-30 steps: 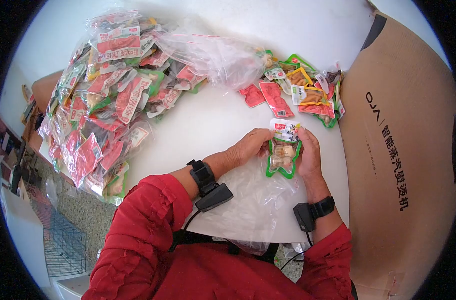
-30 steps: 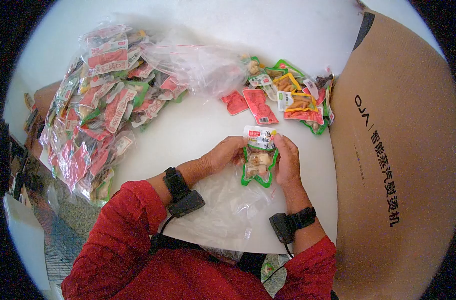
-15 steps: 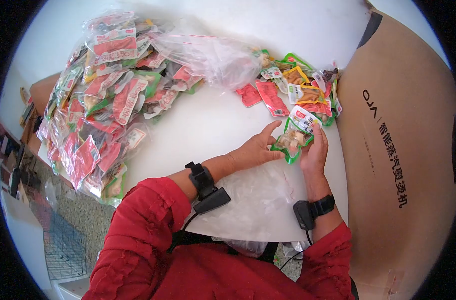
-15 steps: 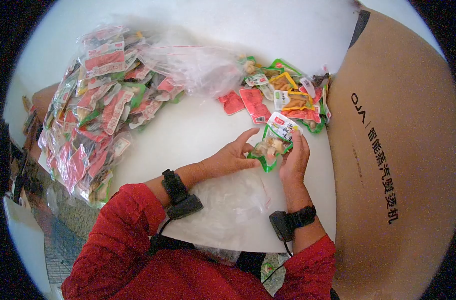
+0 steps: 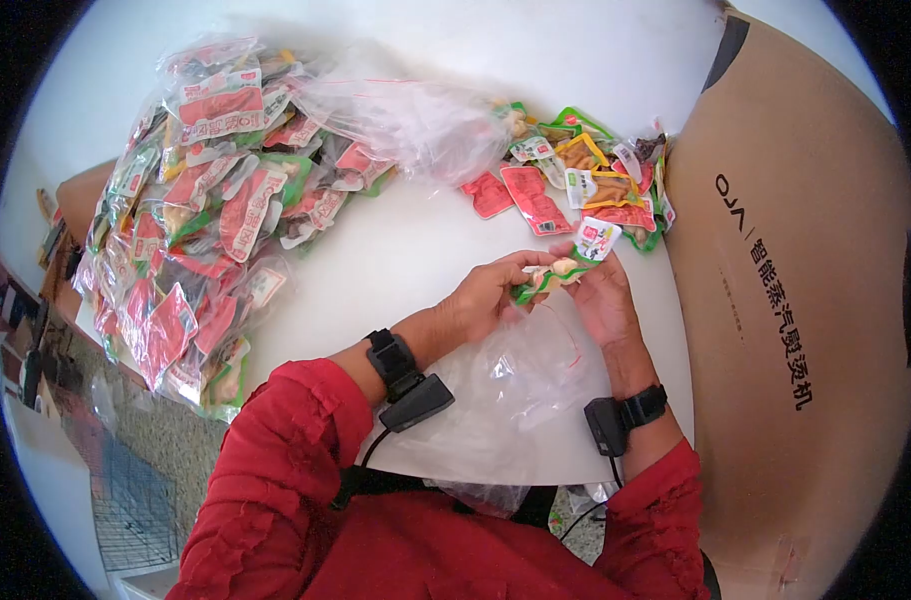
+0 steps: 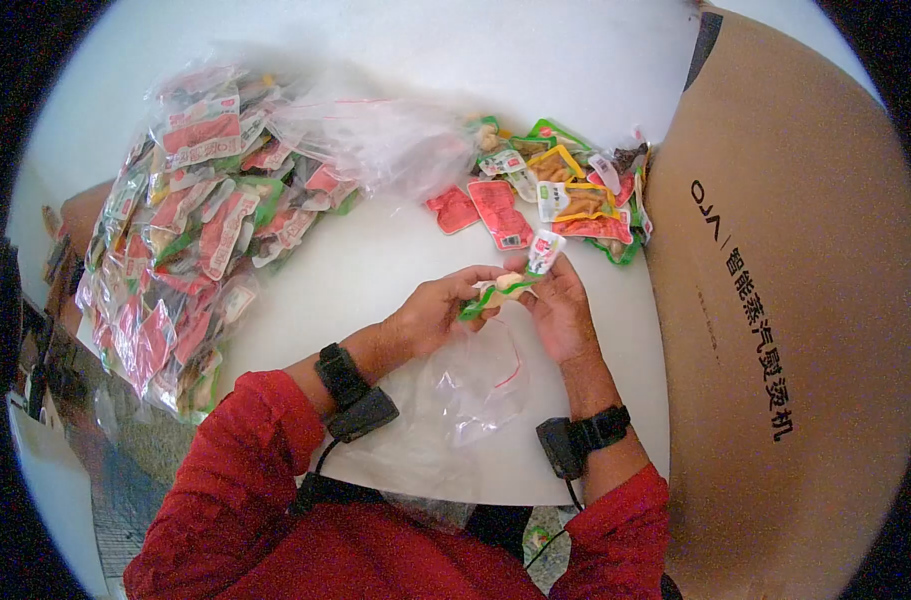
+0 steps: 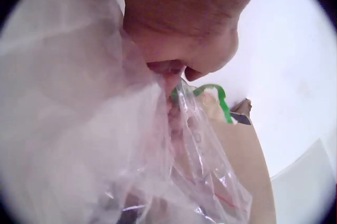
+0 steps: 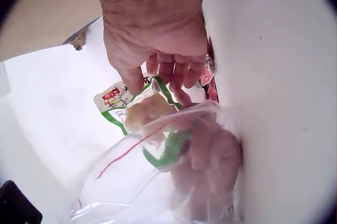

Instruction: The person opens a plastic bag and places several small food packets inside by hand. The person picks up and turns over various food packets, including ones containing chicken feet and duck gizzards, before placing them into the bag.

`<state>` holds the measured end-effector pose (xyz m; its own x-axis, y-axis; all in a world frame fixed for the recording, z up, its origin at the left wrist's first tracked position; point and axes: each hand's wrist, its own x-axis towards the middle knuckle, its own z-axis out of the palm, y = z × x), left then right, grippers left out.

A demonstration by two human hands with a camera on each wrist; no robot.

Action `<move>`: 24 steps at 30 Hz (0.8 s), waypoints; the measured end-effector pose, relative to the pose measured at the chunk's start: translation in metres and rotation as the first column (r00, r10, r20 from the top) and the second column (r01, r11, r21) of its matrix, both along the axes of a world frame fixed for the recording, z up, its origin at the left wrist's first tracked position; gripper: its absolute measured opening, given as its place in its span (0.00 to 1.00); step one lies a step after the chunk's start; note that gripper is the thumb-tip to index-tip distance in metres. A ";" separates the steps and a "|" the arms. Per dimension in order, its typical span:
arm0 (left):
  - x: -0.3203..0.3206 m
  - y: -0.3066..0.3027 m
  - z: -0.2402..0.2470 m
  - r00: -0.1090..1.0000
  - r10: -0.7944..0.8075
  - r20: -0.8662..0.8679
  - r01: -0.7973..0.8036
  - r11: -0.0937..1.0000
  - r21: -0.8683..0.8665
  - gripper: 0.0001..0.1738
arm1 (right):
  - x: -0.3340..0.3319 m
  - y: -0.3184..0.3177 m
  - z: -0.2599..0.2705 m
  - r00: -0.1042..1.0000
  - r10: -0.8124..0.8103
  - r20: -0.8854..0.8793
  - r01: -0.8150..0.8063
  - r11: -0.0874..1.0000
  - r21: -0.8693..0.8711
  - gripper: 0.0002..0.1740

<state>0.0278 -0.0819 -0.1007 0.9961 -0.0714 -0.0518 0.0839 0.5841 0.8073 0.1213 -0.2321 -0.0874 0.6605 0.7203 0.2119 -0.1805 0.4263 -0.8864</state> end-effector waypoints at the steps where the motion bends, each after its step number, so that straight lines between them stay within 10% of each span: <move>1: -0.002 0.000 0.002 1.000 -0.013 -0.019 0.014 0.999 0.050 0.21 | 0.004 -0.001 -0.005 0.999 -0.039 -0.017 0.039 0.999 0.031 0.17; 9: -0.013 0.000 0.013 0.959 -0.270 0.082 0.250 0.948 0.200 0.29 | 0.003 0.001 0.002 0.951 -0.305 -0.047 0.308 0.949 0.062 0.12; 11: -0.011 -0.011 0.011 0.993 -0.098 0.071 0.046 0.847 0.530 0.25 | 0.001 0.001 0.004 0.928 -0.366 0.065 0.365 0.931 0.021 0.12; 24: -0.005 -0.006 0.004 0.999 -0.045 0.003 0.040 0.924 0.380 0.21 | -0.004 0.000 0.009 0.896 -0.443 0.028 0.442 0.896 0.048 0.13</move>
<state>0.0226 -0.0880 -0.0968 0.9933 -0.0909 -0.0720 0.0913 0.2301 0.9689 0.1171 -0.2323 -0.0784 0.9001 0.3463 0.2644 0.0673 0.4890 -0.8697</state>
